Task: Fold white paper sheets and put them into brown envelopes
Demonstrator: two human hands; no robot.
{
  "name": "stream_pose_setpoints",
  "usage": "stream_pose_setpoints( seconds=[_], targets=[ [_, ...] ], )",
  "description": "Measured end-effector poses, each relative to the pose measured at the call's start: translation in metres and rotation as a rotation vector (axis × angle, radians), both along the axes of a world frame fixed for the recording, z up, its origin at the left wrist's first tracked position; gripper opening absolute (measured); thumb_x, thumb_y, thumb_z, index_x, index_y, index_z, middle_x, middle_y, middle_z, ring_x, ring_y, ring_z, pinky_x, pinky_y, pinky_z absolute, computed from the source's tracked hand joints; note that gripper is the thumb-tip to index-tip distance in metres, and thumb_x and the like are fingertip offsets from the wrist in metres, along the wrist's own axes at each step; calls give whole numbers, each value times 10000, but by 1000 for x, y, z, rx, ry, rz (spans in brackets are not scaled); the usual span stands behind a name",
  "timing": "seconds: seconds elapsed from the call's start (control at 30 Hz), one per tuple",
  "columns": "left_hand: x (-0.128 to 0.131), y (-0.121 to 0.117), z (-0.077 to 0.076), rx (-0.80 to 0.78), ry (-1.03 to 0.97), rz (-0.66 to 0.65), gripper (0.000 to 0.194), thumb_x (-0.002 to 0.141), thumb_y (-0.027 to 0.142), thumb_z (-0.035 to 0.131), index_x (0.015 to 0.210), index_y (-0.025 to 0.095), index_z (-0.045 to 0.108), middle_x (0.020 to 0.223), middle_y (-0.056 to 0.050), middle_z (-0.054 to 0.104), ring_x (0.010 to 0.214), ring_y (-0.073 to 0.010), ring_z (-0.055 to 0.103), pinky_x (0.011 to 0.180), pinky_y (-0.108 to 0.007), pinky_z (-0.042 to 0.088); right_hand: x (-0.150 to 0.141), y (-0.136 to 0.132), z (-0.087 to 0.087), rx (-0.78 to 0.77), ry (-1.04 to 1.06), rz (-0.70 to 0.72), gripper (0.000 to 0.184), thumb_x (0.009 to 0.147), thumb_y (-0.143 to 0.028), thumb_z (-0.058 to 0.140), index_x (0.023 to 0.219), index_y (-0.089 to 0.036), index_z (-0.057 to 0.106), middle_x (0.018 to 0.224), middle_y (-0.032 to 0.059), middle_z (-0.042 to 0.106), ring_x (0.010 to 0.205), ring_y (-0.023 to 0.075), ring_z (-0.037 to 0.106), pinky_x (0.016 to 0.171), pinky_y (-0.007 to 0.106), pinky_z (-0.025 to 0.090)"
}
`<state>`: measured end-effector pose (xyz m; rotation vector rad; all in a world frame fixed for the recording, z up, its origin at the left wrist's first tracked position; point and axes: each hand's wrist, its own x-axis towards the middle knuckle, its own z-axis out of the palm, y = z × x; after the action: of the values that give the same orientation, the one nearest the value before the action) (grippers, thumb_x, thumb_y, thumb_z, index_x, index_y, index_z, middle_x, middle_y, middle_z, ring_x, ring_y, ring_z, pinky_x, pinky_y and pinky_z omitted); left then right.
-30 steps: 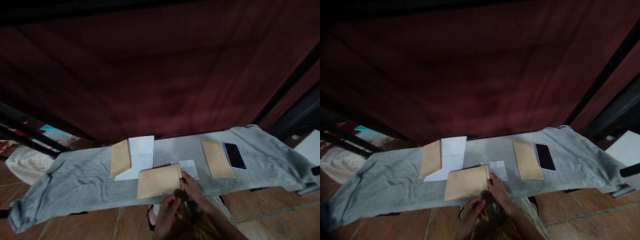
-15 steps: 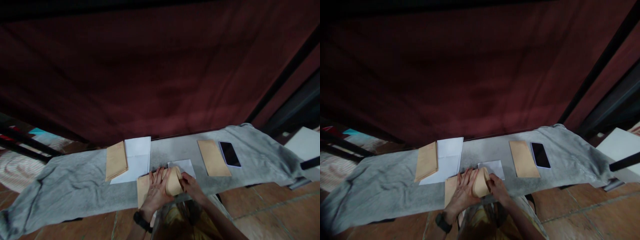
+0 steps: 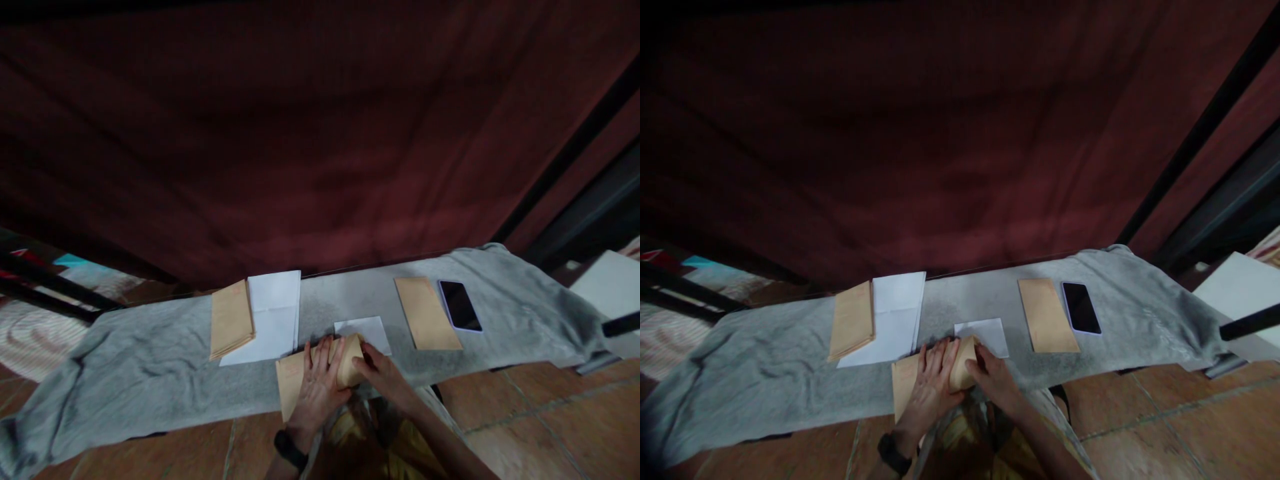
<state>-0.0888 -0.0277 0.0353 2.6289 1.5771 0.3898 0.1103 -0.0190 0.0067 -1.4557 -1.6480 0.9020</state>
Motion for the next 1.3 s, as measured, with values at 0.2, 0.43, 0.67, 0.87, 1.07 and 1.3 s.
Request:
stream_pose_setpoints(
  seconds=[0.2, 0.43, 0.67, 0.87, 1.07, 1.3],
  targets=[
    [-11, -3, 0, -11, 56, -71, 1062, 732, 471, 794, 1595, 285, 203, 1644, -143, 277, 1492, -387, 275, 1199, -658, 175, -1, -4, 1, -230, 191, 165, 367, 881, -527, 533, 915, -214, 724, 863, 29, 731, 804, 211, 644, 761, 317, 521],
    [-28, -3, -6, -88, 8, 51, 1127, 687, 421, 799, 1602, 270, 160, 1517, -140, 473, 1416, -351, 409, 1209, -599, 206, 5, 5, -6, -85, 68, 16, 385, 972, -502, 420, 993, -232, 693, 918, 42, 716, 837, 206, 665, 760, 313, 538],
    [-36, -4, 0, -53, 10, 203, 1085, 692, 391, 737, 1593, 222, 157, 1495, -157, 483, 1401, -373, 418, 1194, -618, 192, 34, 31, -29, 107, -338, -307, 297, 912, -407, 557, 1078, -168, 617, 1027, 160, 647, 983, 320, 609, 901, 479, 494],
    [-40, -5, -7, -79, 9, 244, 1081, 672, 385, 740, 1581, 220, 180, 1501, -156, 476, 1417, -371, 396, 1190, -625, 185, 28, 35, -38, 107, -717, -366, 330, 868, -360, 651, 1100, -130, 605, 1029, 207, 644, 979, 359, 596, 867, 457, 471],
    [-41, -6, -8, -81, -2, 242, 1073, 684, 384, 739, 1583, 217, 178, 1509, -164, 468, 1432, -368, 375, 1192, -616, 179, 32, 38, -35, 48, -398, -384, 243, 748, -282, 709, 938, -196, 583, 960, 150, 634, 967, 345, 592, 881, 448, 455],
    [-40, -7, -7, -73, -9, 256, 1070, 668, 366, 740, 1582, 215, 206, 1499, -159, 481, 1416, -369, 391, 1194, -616, 177, 30, 35, -32, 99, -20, -367, 93, 810, -337, 563, 822, -253, 524, 788, 31, 614, 740, 225, 595, 749, 365, 487]
  ],
)
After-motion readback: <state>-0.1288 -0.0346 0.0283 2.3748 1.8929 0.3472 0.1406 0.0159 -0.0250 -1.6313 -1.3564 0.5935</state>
